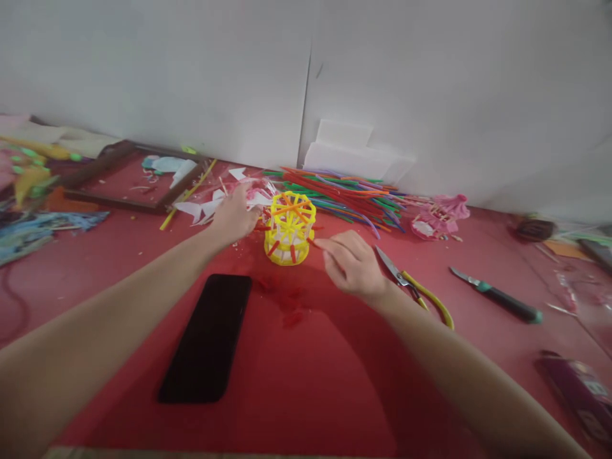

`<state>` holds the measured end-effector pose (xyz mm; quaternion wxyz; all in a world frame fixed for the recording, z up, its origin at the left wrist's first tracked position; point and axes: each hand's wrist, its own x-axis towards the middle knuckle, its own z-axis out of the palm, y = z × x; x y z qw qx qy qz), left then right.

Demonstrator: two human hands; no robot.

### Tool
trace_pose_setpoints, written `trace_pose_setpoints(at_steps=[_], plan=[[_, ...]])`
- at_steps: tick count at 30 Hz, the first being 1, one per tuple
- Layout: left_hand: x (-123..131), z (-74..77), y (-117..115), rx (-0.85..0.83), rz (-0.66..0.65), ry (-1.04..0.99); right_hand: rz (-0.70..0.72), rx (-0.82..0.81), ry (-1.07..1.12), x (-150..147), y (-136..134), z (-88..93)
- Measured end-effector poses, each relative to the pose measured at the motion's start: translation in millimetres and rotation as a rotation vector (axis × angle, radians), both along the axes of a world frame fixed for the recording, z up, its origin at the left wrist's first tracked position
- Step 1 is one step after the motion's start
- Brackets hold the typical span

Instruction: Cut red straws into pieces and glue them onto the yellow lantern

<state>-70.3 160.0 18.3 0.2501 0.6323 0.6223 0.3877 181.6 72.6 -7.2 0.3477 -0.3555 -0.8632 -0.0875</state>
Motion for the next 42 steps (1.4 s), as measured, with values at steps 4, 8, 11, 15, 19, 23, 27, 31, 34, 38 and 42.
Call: trace_pose_setpoints(at_steps=[4, 8, 11, 15, 19, 23, 27, 31, 34, 38, 42], plan=[[-5.5, 9.2, -9.0, 0.041, -0.052, 0.121, -0.194, -0.035, 0.059, 33.7, 30.5, 5.5], [1.9, 21.6, -47.2, 0.331, 0.018, 0.128, -0.347, -0.128, 0.015, 51.5, 86.2, 8.3], [24.0, 20.8, -93.3, 0.783, -0.203, 0.103, -0.374, -0.229, -0.084, 43.5, 122.8, 9.9], [52.5, 2.6, -136.8, 0.882, -0.886, 0.222, -0.375, -0.321, -0.223, 14.4, 155.0, 12.6], [58.7, -12.6, -141.4, 0.788, -1.037, 0.027, -0.430, -0.368, -0.335, -7.8, 172.7, 13.6], [55.4, -17.4, -131.9, 0.707, -0.960, -0.085, -0.454, -0.402, -0.420, -10.8, 181.1, 14.3], [54.1, -20.5, -127.0, 0.607, -0.824, -0.176, -0.475, -0.409, -0.431, -5.8, 186.6, 15.5], [52.5, -22.7, -125.7, 0.514, -0.801, -0.234, -0.505, -0.440, -0.433, -3.9, 190.4, 14.6], [52.1, -23.0, -124.7, 0.498, -0.813, -0.251, -0.528, -0.466, -0.440, -6.0, 190.3, 14.7], [52.3, -23.7, -123.8, 0.472, -0.815, -0.246, -0.505, -0.491, -0.474, -10.0, 187.0, 18.4], [51.5, -25.8, -123.5, 0.466, -0.811, -0.256, -0.480, -0.516, -0.534, -12.0, 185.8, 21.8]])
